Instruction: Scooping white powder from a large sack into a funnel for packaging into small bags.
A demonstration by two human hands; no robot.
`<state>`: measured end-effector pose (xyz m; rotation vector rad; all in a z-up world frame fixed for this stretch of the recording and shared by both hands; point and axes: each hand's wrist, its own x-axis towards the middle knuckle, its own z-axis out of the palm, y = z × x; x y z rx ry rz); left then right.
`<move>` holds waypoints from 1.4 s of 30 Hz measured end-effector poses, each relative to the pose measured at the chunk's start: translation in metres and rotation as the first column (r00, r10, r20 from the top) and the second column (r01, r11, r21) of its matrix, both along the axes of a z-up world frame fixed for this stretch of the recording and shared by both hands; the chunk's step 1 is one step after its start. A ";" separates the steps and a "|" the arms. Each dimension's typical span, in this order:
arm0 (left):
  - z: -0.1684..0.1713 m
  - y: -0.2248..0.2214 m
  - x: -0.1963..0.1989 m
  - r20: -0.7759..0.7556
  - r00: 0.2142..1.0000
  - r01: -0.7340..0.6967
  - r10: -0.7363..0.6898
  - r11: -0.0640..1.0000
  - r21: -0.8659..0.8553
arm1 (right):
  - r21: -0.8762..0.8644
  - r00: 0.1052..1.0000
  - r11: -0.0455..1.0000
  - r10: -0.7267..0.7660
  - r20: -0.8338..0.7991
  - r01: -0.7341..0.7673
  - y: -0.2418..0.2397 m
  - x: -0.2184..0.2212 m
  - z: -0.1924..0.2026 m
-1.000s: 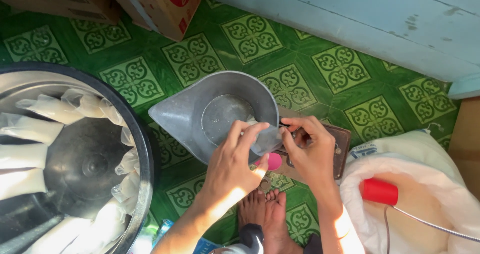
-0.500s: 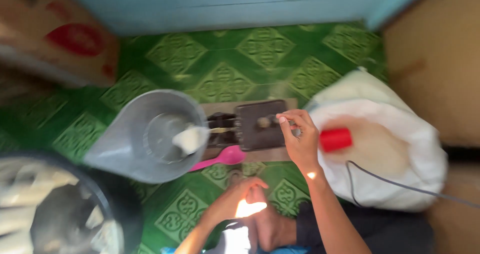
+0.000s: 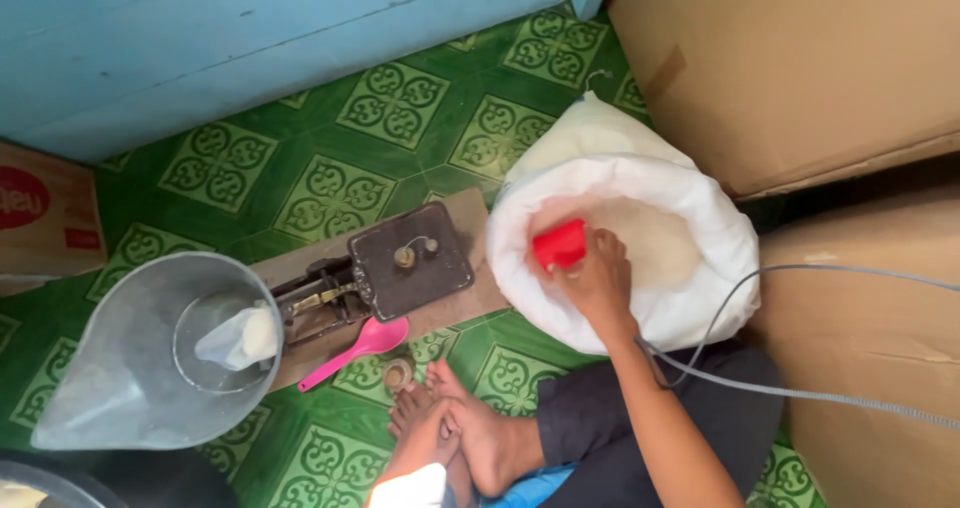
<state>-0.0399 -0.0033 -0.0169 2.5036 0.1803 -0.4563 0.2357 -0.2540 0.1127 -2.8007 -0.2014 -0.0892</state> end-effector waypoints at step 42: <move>0.069 0.027 0.033 0.479 0.876 0.097 -0.058 0.994 -0.057 | 0.849 0.928 0.395 -0.026 -0.373 0.352 -0.036 -0.010 0.065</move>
